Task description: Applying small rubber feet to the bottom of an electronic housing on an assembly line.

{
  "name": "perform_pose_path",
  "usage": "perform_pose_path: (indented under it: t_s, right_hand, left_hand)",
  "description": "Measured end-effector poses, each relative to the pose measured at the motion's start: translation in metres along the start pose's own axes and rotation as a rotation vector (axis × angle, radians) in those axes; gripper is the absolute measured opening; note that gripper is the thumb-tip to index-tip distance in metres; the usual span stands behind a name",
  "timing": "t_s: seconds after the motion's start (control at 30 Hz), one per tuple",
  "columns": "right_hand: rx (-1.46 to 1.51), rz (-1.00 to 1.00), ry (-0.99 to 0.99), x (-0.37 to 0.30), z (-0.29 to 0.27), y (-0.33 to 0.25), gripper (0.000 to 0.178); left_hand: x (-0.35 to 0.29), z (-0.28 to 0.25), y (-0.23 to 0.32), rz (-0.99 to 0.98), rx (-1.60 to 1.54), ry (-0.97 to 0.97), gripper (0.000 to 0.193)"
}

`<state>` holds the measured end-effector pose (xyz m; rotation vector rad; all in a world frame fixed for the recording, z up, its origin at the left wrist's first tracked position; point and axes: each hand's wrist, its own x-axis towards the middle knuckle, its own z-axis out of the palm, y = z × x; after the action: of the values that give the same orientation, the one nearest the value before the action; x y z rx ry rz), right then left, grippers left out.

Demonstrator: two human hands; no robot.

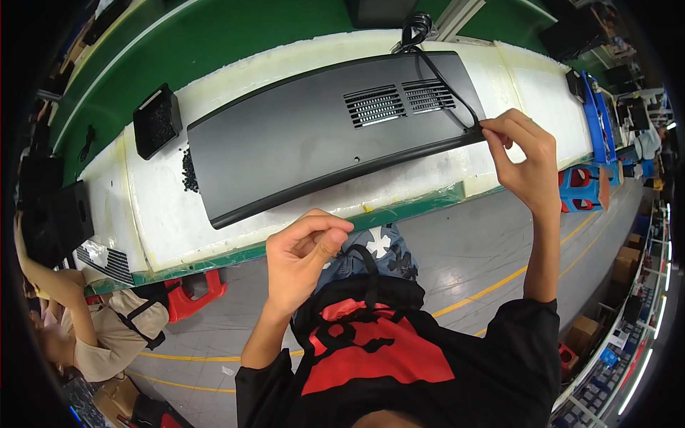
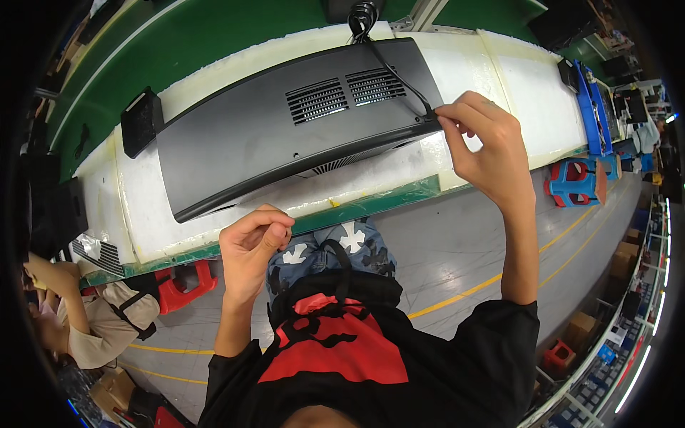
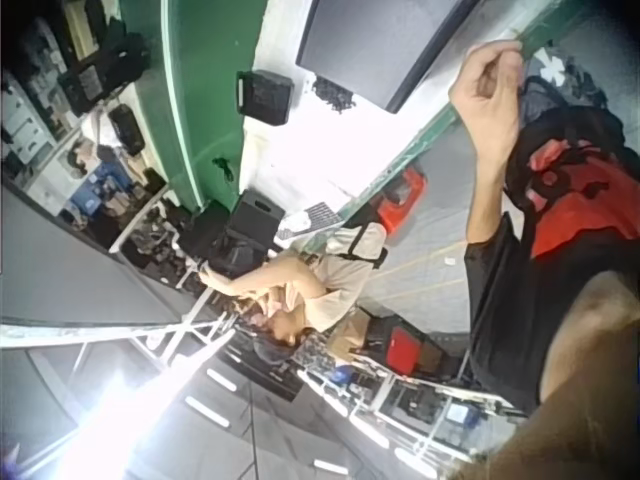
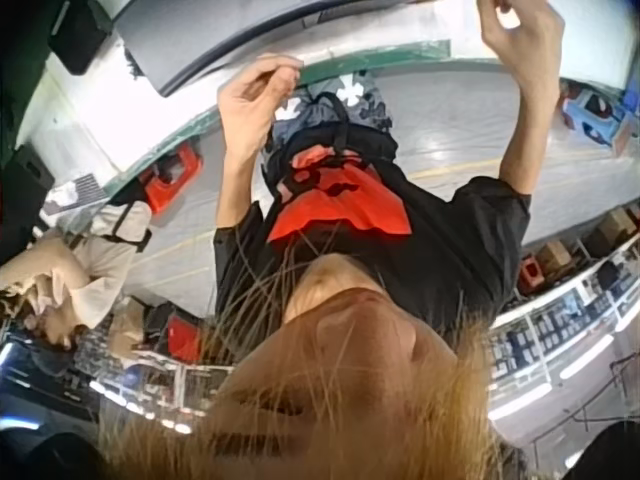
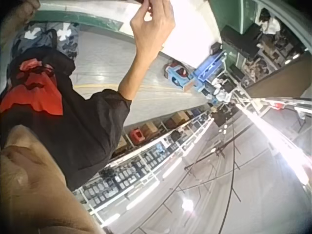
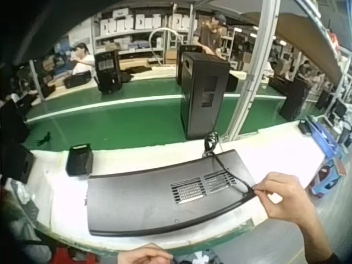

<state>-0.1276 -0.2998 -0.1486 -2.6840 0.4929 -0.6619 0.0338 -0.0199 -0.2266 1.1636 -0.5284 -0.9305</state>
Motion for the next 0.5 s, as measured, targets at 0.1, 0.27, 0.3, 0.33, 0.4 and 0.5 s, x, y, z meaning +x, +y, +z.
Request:
perform_pose_path:
  t_s: [0.1, 0.27, 0.3, 0.33, 0.4, 0.5]
  right_hand:
    - [-0.065, -0.096, -0.001, -0.007, 0.004, -0.002, 0.013]
    - [-0.143, -0.071, 0.049, -0.019, 0.013, -0.006, 0.015]
    - [-0.144, -0.049, 0.051, -0.021, 0.013, -0.005, 0.017]
    - [-0.138, -0.054, 0.050, -0.020, 0.014, -0.005, 0.017]
    - [-0.226, -0.131, 0.063, -0.017, 0.014, -0.004, 0.018]
    - [-0.177, -0.067, 0.128, -0.022, 0.015, -0.002, 0.019]
  left_hand:
    - [-0.001, -0.002, 0.000, -0.016, -0.047, 0.036, 0.017]
    - [-0.001, -0.004, -0.001, -0.111, -0.519, 0.001, 0.024]
    - [0.000, -0.002, -0.002, -0.126, -0.570, 0.006, 0.024]
    - [0.000, -0.002, -0.002, -0.123, -0.568, 0.014, 0.024]
    - [-0.001, -0.002, -0.002, -0.116, -0.600, -0.021, 0.024]
    - [-0.004, 0.000, 0.001, -0.141, -0.627, 0.009, 0.023]
